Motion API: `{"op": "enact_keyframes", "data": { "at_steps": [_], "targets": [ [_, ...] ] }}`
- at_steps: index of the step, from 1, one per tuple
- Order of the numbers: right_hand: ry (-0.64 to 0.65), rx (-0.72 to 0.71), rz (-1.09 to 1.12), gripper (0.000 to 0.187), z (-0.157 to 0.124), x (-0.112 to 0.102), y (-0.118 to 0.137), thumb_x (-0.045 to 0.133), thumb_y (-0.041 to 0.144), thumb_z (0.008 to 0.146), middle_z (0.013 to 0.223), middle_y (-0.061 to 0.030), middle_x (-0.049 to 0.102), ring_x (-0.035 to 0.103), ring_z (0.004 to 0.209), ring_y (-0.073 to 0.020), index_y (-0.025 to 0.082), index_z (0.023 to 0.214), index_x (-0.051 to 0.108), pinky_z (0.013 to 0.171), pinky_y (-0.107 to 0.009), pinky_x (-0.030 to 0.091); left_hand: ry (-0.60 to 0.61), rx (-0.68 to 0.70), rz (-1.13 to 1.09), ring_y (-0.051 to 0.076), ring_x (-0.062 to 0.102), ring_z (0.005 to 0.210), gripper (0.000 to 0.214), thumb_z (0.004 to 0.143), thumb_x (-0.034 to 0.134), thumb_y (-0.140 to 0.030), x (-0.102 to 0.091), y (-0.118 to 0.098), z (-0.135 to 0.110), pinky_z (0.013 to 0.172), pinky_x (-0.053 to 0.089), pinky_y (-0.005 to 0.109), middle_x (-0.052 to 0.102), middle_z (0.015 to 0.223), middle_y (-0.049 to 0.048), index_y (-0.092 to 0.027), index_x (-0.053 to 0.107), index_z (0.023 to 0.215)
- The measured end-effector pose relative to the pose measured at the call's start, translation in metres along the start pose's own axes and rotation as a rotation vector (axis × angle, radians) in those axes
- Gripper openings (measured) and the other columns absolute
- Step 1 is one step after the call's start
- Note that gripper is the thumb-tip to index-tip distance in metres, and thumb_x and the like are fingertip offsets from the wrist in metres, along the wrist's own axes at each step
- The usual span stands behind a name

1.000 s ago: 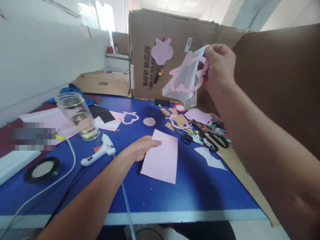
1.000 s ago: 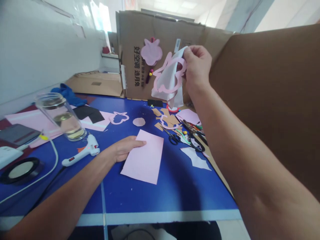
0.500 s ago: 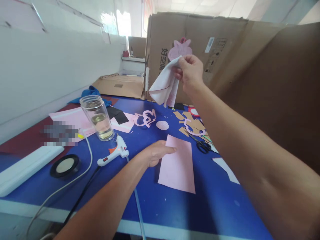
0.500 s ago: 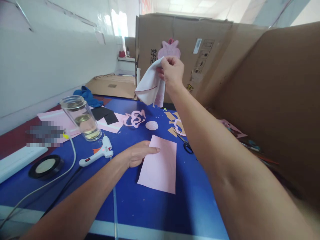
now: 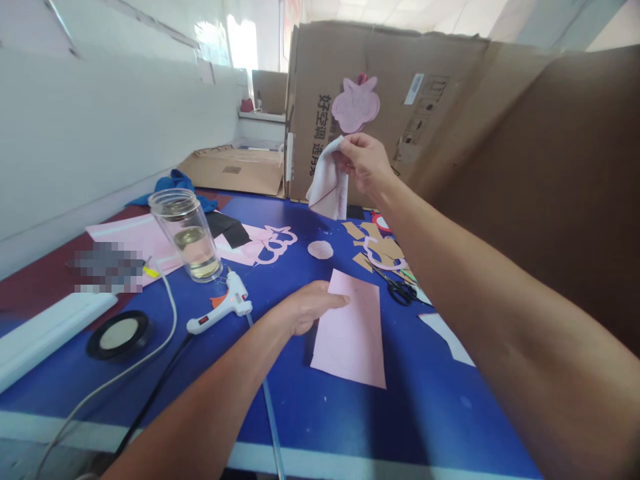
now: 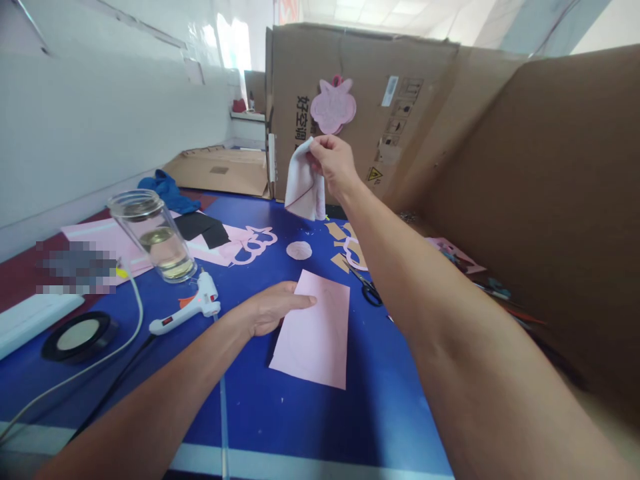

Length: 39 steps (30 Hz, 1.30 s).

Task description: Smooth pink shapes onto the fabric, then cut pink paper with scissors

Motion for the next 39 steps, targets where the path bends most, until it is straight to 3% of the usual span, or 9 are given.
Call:
{"op": "enact_keyframes", "data": {
  "at_steps": [5,9,14,19,22,27,29,33,39],
  "targets": [
    [0.192,-0.047,-0.034,0.026,-0.016,0.016,0.011,0.090,0.036,0.094,0.109,0.0000,0.080,0.076,0.110,-0.0201,0.024,0.110,0.072,0.102,-0.041,0.063,0.017,-0.009,-0.011,0.030,0.078,0.098,0.041,0.070,0.102,-0.036,0.002,-0.001,-0.002,0.092,0.058,0.041,0.085,0.102,0.0124,-0.017,0.083,0.101],
    [0.256,0.185,-0.171,0.027,-0.042,0.011,0.009,0.090,0.007,0.085,0.095,-0.0010,0.080,0.076,0.086,-0.0171,0.018,0.105,0.077,0.084,-0.037,0.066,0.044,-0.024,-0.039,0.026,0.078,0.087,0.035,0.072,0.099,-0.035,0.006,-0.003,-0.004,0.083,0.059,0.037,0.086,0.100,0.0129,-0.015,0.084,0.097],
    [0.143,0.179,-0.334,0.022,-0.092,-0.055,0.028,0.088,0.002,0.086,0.084,-0.0026,0.079,0.073,0.072,-0.0147,0.016,0.102,0.082,0.064,-0.024,0.058,0.067,-0.022,-0.069,0.026,0.080,0.086,0.033,0.070,0.099,-0.030,0.010,-0.004,-0.003,0.084,0.060,0.036,0.087,0.099,0.0146,-0.013,0.086,0.095],
    [0.171,0.260,-0.678,0.017,-0.187,-0.112,0.021,0.083,0.016,0.092,0.076,-0.0032,0.079,0.074,0.070,-0.0186,0.020,0.108,0.087,0.057,-0.023,0.052,0.060,0.000,-0.089,0.027,0.081,0.085,0.030,0.071,0.096,-0.026,0.010,-0.007,-0.002,0.084,0.063,0.037,0.088,0.101,0.0161,-0.012,0.087,0.096],
    [0.106,0.344,-0.783,0.021,-0.233,-0.140,0.007,0.078,0.025,0.096,0.079,-0.0039,0.082,0.075,0.067,-0.0206,0.022,0.114,0.087,0.055,-0.026,0.048,0.017,0.014,-0.105,0.028,0.082,0.089,0.030,0.074,0.094,-0.022,0.007,-0.011,-0.002,0.089,0.064,0.038,0.088,0.102,0.0160,-0.012,0.086,0.102],
    [-0.067,0.283,-1.088,0.028,-0.256,-0.187,-0.005,0.071,0.025,0.096,0.080,-0.0044,0.082,0.073,0.072,-0.0236,0.021,0.118,0.088,0.067,-0.032,0.050,-0.060,0.039,-0.145,0.031,0.085,0.097,0.031,0.078,0.089,-0.015,0.002,-0.017,-0.004,0.097,0.065,0.042,0.088,0.104,0.0178,-0.010,0.086,0.109],
    [-0.018,0.268,-1.191,0.026,-0.257,-0.192,-0.012,0.071,0.028,0.097,0.088,-0.0060,0.084,0.076,0.081,-0.0257,0.023,0.115,0.088,0.071,-0.033,0.049,-0.063,0.040,-0.146,0.030,0.085,0.095,0.030,0.079,0.088,-0.012,0.002,-0.018,-0.004,0.097,0.065,0.042,0.089,0.104,0.0177,-0.010,0.085,0.109],
    [0.131,0.269,-1.305,0.025,-0.260,-0.178,-0.023,0.071,0.029,0.099,0.110,-0.0055,0.087,0.078,0.101,-0.0283,0.028,0.119,0.086,0.074,-0.032,0.047,-0.076,0.036,-0.138,0.030,0.085,0.094,0.031,0.080,0.086,-0.010,-0.001,-0.018,-0.004,0.095,0.067,0.042,0.088,0.107,0.0184,-0.011,0.084,0.111],
    [0.257,0.280,-1.388,0.023,-0.265,-0.156,-0.027,0.072,0.029,0.099,0.119,-0.0072,0.085,0.077,0.106,-0.0299,0.028,0.118,0.085,0.071,-0.033,0.042,-0.115,0.029,-0.128,0.032,0.086,0.096,0.029,0.082,0.087,-0.011,-0.004,-0.019,-0.004,0.093,0.069,0.042,0.088,0.107,0.0188,-0.012,0.084,0.112]
  ]
}}
Point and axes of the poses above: each hand's wrist, its own z-axis towards the middle knuckle, its own x-axis out of the palm, y = z × x, the point moved 8 cm from there along z, towards the middle knuckle
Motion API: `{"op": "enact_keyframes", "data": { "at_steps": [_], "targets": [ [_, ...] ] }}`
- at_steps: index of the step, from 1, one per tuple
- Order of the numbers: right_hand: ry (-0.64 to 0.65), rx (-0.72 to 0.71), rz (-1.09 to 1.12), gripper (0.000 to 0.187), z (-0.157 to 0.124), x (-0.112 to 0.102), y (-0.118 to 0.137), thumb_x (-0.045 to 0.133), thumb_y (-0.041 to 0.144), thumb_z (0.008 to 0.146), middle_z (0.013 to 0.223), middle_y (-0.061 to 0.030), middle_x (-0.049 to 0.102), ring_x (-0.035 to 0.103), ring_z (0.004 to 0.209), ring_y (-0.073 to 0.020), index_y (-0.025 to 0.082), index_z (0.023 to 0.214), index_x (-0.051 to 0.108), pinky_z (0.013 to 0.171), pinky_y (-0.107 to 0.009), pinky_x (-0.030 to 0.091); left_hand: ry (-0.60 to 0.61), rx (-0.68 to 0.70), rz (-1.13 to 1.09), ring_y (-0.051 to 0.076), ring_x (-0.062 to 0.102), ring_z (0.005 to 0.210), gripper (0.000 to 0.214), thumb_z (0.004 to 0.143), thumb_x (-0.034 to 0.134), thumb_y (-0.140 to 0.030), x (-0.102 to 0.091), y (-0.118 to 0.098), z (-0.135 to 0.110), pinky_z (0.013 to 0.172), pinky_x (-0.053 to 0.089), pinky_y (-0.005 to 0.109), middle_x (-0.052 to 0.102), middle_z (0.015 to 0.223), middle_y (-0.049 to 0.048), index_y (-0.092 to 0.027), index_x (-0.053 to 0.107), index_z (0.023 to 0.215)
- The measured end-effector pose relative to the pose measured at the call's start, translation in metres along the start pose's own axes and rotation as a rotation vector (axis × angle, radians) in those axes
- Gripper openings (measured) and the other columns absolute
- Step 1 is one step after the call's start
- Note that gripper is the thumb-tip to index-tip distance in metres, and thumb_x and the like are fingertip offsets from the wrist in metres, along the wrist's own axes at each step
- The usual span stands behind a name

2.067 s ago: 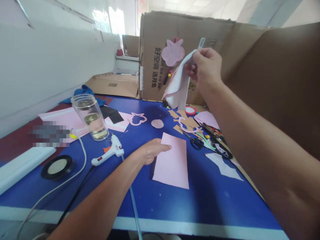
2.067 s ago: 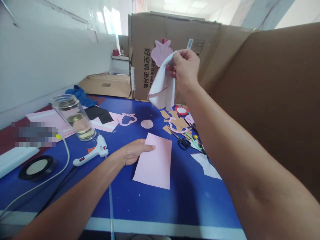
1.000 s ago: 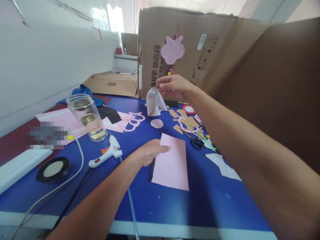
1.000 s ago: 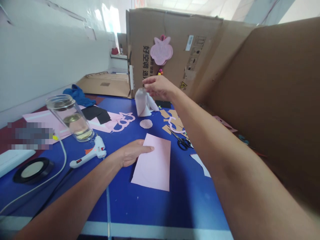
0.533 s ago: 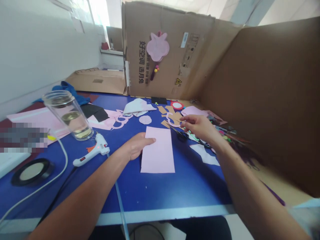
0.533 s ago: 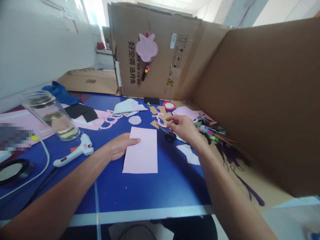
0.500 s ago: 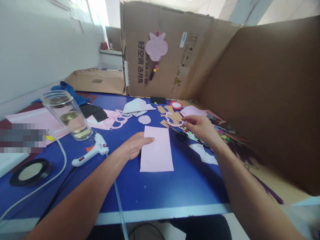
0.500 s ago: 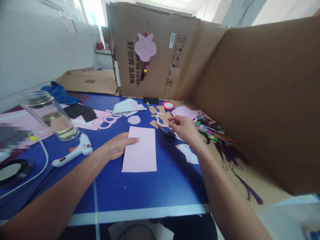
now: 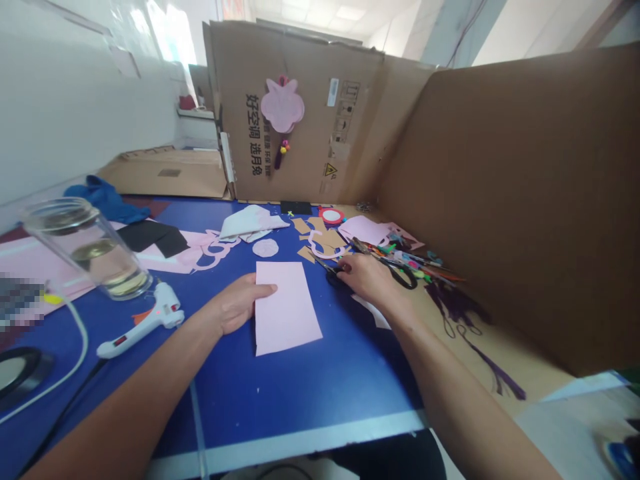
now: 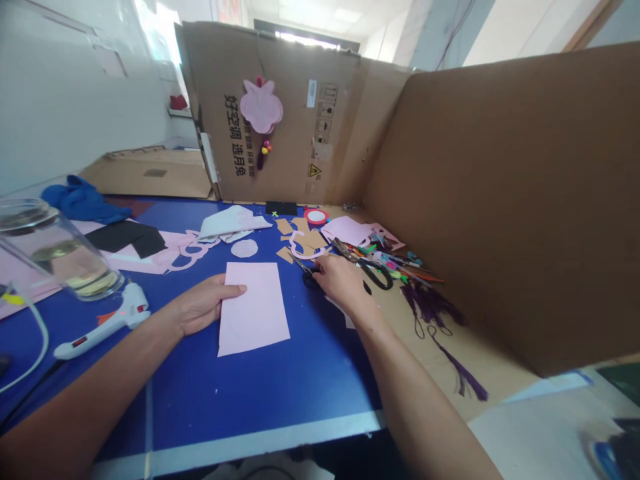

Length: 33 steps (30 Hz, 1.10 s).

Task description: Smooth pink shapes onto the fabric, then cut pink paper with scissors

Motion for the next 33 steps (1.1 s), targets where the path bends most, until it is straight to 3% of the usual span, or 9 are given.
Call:
{"op": "enact_keyframes", "data": {
  "at_steps": [7,14,17,19,23,26,29,33],
  "targets": [
    [0.074,-0.081,0.059,0.023,0.000,0.010,0.011,0.075,0.029,0.098,0.115,-0.0056,0.084,0.076,0.102,-0.0256,0.028,0.119,0.085,0.072,-0.030,0.042,-0.019,-0.017,-0.001,0.033,0.087,0.095,0.031,0.083,0.086,-0.009,0.001,-0.001,-0.001,0.089,0.069,0.040,0.088,0.108,0.0193,-0.010,0.083,0.114],
    [0.174,-0.135,0.275,0.012,-0.001,0.020,0.015,0.077,0.029,0.095,0.098,-0.0005,0.085,0.075,0.086,-0.0199,0.028,0.102,0.086,0.071,-0.026,0.047,-0.015,-0.025,0.014,0.033,0.087,0.099,0.036,0.082,0.087,-0.009,0.003,-0.002,-0.002,0.089,0.070,0.040,0.088,0.110,0.0199,-0.011,0.084,0.118],
    [0.081,-0.025,0.274,0.014,0.012,0.005,-0.011,0.076,0.031,0.096,0.098,-0.0018,0.085,0.076,0.084,-0.0214,0.028,0.103,0.088,0.070,-0.028,0.048,-0.018,-0.029,0.018,0.033,0.087,0.099,0.031,0.083,0.084,-0.010,0.003,-0.001,-0.003,0.088,0.070,0.040,0.088,0.112,0.0196,-0.011,0.085,0.115],
    [-0.046,0.132,0.226,0.016,0.027,-0.016,-0.048,0.079,0.034,0.094,0.100,-0.0038,0.086,0.078,0.089,-0.0235,0.029,0.106,0.089,0.074,-0.029,0.050,-0.016,-0.029,0.012,0.032,0.087,0.098,0.030,0.083,0.084,-0.011,0.003,-0.001,-0.003,0.088,0.070,0.039,0.088,0.111,0.0192,-0.011,0.085,0.114],
    [-0.206,0.380,0.151,0.039,0.056,-0.049,-0.121,0.068,0.027,0.099,0.114,-0.0179,0.085,0.078,0.102,-0.0293,0.015,0.133,0.082,0.085,-0.034,0.053,-0.023,-0.023,-0.013,0.032,0.087,0.097,0.033,0.082,0.084,-0.010,0.002,0.000,0.000,0.087,0.070,0.038,0.089,0.107,0.0178,-0.011,0.084,0.114],
    [-0.186,0.486,0.134,0.033,0.075,-0.047,-0.153,0.073,0.033,0.097,0.100,-0.0161,0.085,0.077,0.090,-0.0275,0.013,0.121,0.084,0.077,-0.033,0.052,-0.016,-0.030,-0.021,0.032,0.087,0.098,0.032,0.082,0.084,-0.009,0.002,0.001,0.000,0.087,0.070,0.038,0.089,0.107,0.0173,-0.012,0.085,0.113],
    [-0.136,0.513,0.131,0.029,0.092,-0.033,-0.163,0.080,0.044,0.094,0.082,-0.0117,0.082,0.075,0.078,-0.0253,0.016,0.100,0.085,0.072,-0.032,0.052,-0.004,-0.030,-0.015,0.032,0.087,0.100,0.031,0.083,0.084,-0.010,0.003,0.001,0.000,0.086,0.070,0.037,0.089,0.108,0.0173,-0.012,0.086,0.114],
    [-0.124,0.541,0.119,0.034,0.112,-0.018,-0.165,0.088,0.047,0.086,0.087,-0.0187,0.082,0.079,0.091,-0.0316,0.013,0.092,0.083,0.079,-0.034,0.055,0.013,-0.022,-0.022,0.032,0.087,0.103,0.031,0.084,0.084,-0.010,0.003,0.002,0.001,0.087,0.069,0.036,0.089,0.113,0.0180,-0.012,0.086,0.115]
  ]
}}
Point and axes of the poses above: each hand's wrist, its own z-axis towards the middle knuckle, its own x-axis out of the palm, y = z × x, the point moved 8 cm from there along z, towards the middle knuckle
